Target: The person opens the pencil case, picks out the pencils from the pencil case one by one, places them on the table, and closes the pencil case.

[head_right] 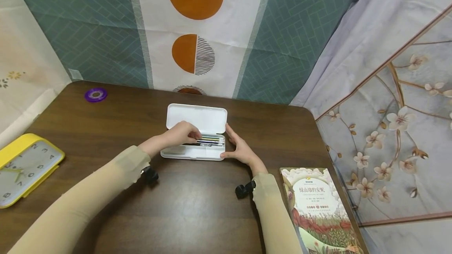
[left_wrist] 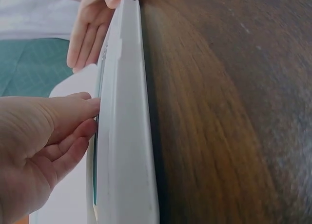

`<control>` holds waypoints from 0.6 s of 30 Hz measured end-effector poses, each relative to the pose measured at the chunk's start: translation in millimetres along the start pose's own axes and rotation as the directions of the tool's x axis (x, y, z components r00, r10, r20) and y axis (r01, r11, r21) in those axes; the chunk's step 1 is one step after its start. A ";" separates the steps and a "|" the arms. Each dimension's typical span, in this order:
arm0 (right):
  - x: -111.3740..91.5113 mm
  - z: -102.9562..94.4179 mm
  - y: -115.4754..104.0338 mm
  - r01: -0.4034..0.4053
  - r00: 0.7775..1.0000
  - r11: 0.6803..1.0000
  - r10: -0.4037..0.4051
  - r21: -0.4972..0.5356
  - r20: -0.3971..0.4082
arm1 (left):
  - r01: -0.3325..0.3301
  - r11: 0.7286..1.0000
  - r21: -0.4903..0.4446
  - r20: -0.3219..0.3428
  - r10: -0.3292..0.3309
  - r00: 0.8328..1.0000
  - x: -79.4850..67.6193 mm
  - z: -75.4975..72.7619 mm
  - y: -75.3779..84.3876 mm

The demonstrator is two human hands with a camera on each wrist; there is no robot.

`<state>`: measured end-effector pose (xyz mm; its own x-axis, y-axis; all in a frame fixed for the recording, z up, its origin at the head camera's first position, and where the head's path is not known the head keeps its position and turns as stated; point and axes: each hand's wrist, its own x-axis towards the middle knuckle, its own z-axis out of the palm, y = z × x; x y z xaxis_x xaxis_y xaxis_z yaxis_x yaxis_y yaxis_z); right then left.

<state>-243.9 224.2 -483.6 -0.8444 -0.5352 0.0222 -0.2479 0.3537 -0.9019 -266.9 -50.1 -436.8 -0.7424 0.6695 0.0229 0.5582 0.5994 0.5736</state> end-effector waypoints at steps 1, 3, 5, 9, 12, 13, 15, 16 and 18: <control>-0.1 -0.2 0.6 0.003 1.000 1.000 -0.003 0.002 -0.001 | -0.001 1.000 0.000 0.001 0.001 1.000 0.2 0.0 0.0; -0.1 -0.4 1.2 0.008 1.000 1.000 -0.008 0.005 -0.003 | 0.001 1.000 0.001 0.002 -0.001 1.000 0.6 -0.3 0.4; -0.5 -0.5 1.4 0.008 1.000 1.000 -0.008 0.007 -0.005 | -0.005 1.000 0.009 0.000 0.005 1.000 1.0 -0.3 0.9; -0.7 -0.5 -0.9 -0.006 1.000 1.000 0.006 0.002 -0.007 | -0.002 1.000 0.008 -0.004 0.002 1.000 1.6 -0.5 2.0; -1.7 -0.5 -8.1 -0.011 1.000 1.000 0.011 0.012 0.000 | -0.004 1.000 0.010 -0.005 0.004 1.000 1.4 -0.6 2.7; -2.4 -0.7 -12.2 -0.011 1.000 1.000 0.011 0.016 0.004 | -0.004 1.000 0.012 -0.006 0.004 1.000 1.4 -0.6 2.8; -3.8 -1.1 -19.5 -0.005 1.000 1.000 0.005 0.021 0.011 | -0.011 1.000 0.018 -0.008 0.012 1.000 1.6 -0.4 2.4; -4.4 -1.5 -22.1 -0.003 1.000 1.000 0.003 0.019 0.013 | -0.013 1.000 0.019 -0.008 0.013 1.000 1.8 -0.3 2.3; -4.7 -1.6 -21.7 -0.004 1.000 1.000 0.004 0.013 0.012 | -0.016 1.000 0.022 -0.009 0.017 1.000 2.3 -0.1 1.9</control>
<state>-235.4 220.2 -463.5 -0.8397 -0.5429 0.0134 -0.2384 0.3463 -0.9073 -267.6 -47.5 -435.6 -0.7364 0.6753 0.0398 0.5783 0.5979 0.5550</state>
